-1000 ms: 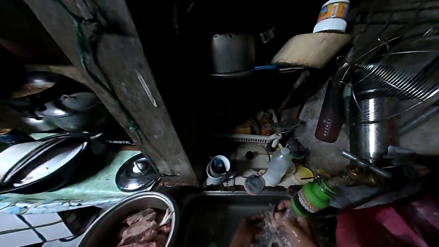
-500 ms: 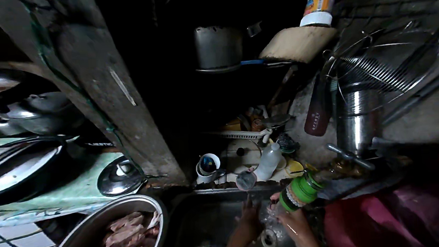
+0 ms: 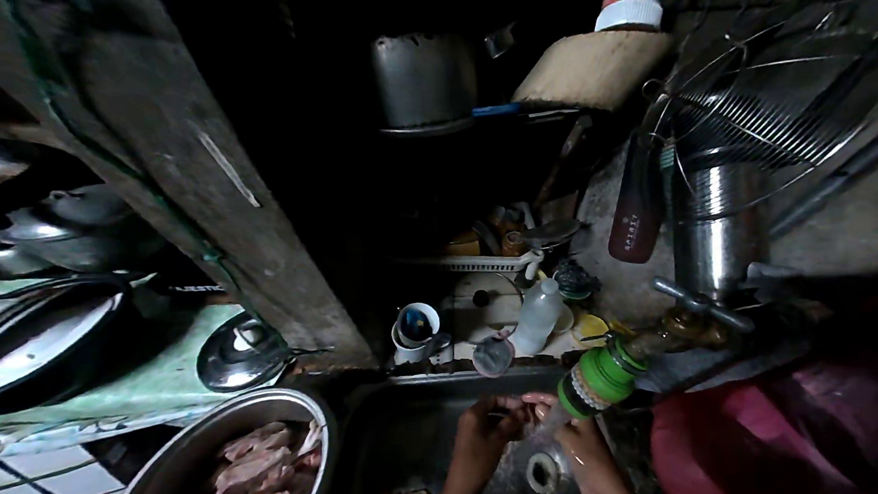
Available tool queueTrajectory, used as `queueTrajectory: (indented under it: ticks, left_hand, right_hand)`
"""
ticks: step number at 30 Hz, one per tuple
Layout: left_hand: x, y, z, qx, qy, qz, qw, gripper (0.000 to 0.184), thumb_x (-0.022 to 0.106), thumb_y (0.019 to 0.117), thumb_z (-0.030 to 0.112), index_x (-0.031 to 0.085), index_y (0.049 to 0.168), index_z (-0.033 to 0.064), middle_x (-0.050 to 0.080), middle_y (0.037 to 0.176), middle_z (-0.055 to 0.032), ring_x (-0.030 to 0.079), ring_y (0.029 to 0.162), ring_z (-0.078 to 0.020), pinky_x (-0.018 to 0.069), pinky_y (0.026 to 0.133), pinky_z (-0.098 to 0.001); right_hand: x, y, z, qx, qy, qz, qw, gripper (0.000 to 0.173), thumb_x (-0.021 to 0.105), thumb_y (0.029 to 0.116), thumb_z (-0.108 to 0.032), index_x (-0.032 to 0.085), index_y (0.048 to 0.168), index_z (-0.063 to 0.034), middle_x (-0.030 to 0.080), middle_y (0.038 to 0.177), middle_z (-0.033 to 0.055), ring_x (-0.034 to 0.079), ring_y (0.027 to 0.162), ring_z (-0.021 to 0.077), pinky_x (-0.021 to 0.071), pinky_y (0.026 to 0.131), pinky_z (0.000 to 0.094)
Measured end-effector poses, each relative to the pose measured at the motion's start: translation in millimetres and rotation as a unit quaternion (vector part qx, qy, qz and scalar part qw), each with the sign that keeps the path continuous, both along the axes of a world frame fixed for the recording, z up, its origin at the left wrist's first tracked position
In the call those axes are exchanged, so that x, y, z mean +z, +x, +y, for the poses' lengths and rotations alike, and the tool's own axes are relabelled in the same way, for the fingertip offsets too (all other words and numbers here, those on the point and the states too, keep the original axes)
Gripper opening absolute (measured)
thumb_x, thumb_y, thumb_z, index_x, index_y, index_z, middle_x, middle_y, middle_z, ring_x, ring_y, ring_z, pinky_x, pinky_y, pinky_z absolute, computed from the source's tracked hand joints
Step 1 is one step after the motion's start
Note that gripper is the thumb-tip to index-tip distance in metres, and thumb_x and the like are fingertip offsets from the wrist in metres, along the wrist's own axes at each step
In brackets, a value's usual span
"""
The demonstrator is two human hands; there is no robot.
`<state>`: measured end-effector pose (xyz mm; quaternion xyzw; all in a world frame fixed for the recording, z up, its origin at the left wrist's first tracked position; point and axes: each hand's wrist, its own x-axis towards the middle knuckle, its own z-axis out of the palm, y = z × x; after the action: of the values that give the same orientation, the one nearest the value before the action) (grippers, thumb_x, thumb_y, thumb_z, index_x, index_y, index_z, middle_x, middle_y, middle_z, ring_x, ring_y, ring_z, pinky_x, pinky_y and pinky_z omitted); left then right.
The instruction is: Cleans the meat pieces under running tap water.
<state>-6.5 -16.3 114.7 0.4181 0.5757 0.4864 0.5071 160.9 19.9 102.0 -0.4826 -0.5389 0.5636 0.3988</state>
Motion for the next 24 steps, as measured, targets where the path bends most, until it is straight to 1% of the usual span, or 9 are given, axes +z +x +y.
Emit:
queueTrajectory:
  ticks: [1, 3, 5, 7, 9, 13, 16, 19, 24]
  left_hand:
    - [-3.5, -1.7, -0.3, 0.006, -0.010, -0.011, 1.000, 0.017, 0.072, 0.0946, 0.011, 0.069, 0.109, 0.0010, 0.074, 0.096, -0.0069, 0.074, 0.081, -0.0158, 0.0637, 0.077, -0.0316]
    - [-9.8, -4.9, -2.1, 0.015, -0.020, -0.022, 0.999, 0.016, 0.071, 0.0951, 0.012, 0.071, 0.106, 0.0008, 0.075, 0.092, -0.0072, 0.073, 0.080, -0.0161, 0.0630, 0.078, -0.0320]
    - [-13.3, -7.5, -5.7, 0.021, -0.027, -0.044, 0.998, 0.016, 0.071, 0.0958, 0.013, 0.072, 0.105, -0.0004, 0.075, 0.091, -0.0085, 0.074, 0.082, -0.0173, 0.0632, 0.080, -0.0333]
    - [-14.0, -10.6, -9.6, 0.018, -0.038, -0.074, 0.996, 0.017, 0.070, 0.0960, 0.013, 0.071, 0.105, -0.0009, 0.075, 0.091, -0.0090, 0.074, 0.084, -0.0178, 0.0627, 0.082, -0.0338]
    - [-18.0, -15.0, -11.8, 0.004, -0.033, -0.086, 0.996, 0.016, 0.071, 0.0951, 0.012, 0.071, 0.105, -0.0009, 0.075, 0.091, -0.0086, 0.073, 0.084, -0.0176, 0.0625, 0.082, -0.0336]
    - [-26.0, -19.8, -13.3, 0.000, -0.017, -0.075, 0.997, 0.015, 0.069, 0.0954, 0.011, 0.071, 0.105, -0.0002, 0.074, 0.091, -0.0076, 0.072, 0.083, -0.0166, 0.0618, 0.081, -0.0334]
    - [-31.3, -17.2, -14.3, 0.010, 0.007, -0.032, 0.999, 0.017, 0.071, 0.0948, 0.014, 0.070, 0.107, 0.0015, 0.074, 0.090, -0.0071, 0.073, 0.078, -0.0167, 0.0629, 0.076, -0.0338]
    - [-32.0, -14.0, -15.5, 0.014, 0.012, -0.001, 1.000, 0.016, 0.073, 0.0938, 0.015, 0.071, 0.104, 0.0027, 0.075, 0.087, -0.0061, 0.073, 0.075, -0.0171, 0.0638, 0.073, -0.0347]
    - [-32.5, -15.9, -18.5, 0.003, -0.006, -0.045, 0.999, 0.015, 0.072, 0.0942, 0.013, 0.071, 0.104, 0.0010, 0.074, 0.088, -0.0077, 0.073, 0.076, -0.0175, 0.0635, 0.074, -0.0339]
  right_hand:
    - [-2.3, -1.7, 0.0, -0.005, -0.003, 0.002, 1.000, 0.030, 0.058, 0.0972, -0.004, 0.066, 0.126, 0.0009, 0.071, 0.115, 0.0119, 0.069, 0.101, 0.0168, 0.0587, 0.088, 0.0340]
    - [-5.8, -7.3, -1.7, -0.018, -0.002, 0.006, 1.000, 0.039, 0.069, 0.0908, -0.005, 0.060, 0.128, 0.0035, 0.070, 0.110, 0.0140, 0.070, 0.097, 0.0193, 0.0608, 0.085, 0.0362]
    - [-8.5, -12.5, -3.0, -0.026, 0.000, -0.007, 1.000, 0.040, 0.075, 0.0869, -0.007, 0.061, 0.123, 0.0043, 0.070, 0.106, 0.0139, 0.071, 0.093, 0.0196, 0.0613, 0.084, 0.0368]
    - [-9.3, -14.9, -4.1, -0.015, 0.004, -0.024, 1.000, 0.029, 0.074, 0.0875, -0.006, 0.066, 0.114, 0.0031, 0.071, 0.102, 0.0123, 0.070, 0.092, 0.0186, 0.0603, 0.084, 0.0360]
    - [-10.2, -15.8, -4.9, 0.007, 0.005, -0.026, 1.000, 0.021, 0.071, 0.0897, -0.003, 0.068, 0.109, 0.0038, 0.072, 0.098, 0.0125, 0.070, 0.089, 0.0189, 0.0608, 0.083, 0.0361]
    - [-3.6, -18.8, -10.1, 0.031, 0.002, -0.024, 0.999, 0.020, 0.070, 0.0920, -0.005, 0.069, 0.109, 0.0053, 0.073, 0.097, 0.0125, 0.073, 0.086, 0.0186, 0.0625, 0.081, 0.0361]
    - [-0.9, -21.4, -11.8, 0.023, -0.017, -0.064, 0.998, 0.021, 0.074, 0.0893, -0.008, 0.071, 0.106, 0.0038, 0.074, 0.095, 0.0135, 0.073, 0.085, 0.0206, 0.0625, 0.082, 0.0393]
    - [-2.9, -21.1, -11.6, 0.014, -0.004, -0.100, 0.995, 0.017, 0.074, 0.0894, -0.008, 0.073, 0.104, 0.0020, 0.073, 0.095, 0.0113, 0.071, 0.087, 0.0172, 0.0603, 0.083, 0.0369]
    - [-10.7, -17.9, -9.8, 0.049, -0.006, -0.078, 0.996, 0.015, 0.068, 0.0926, -0.003, 0.069, 0.105, 0.0051, 0.072, 0.091, 0.0123, 0.071, 0.082, 0.0177, 0.0618, 0.080, 0.0367]
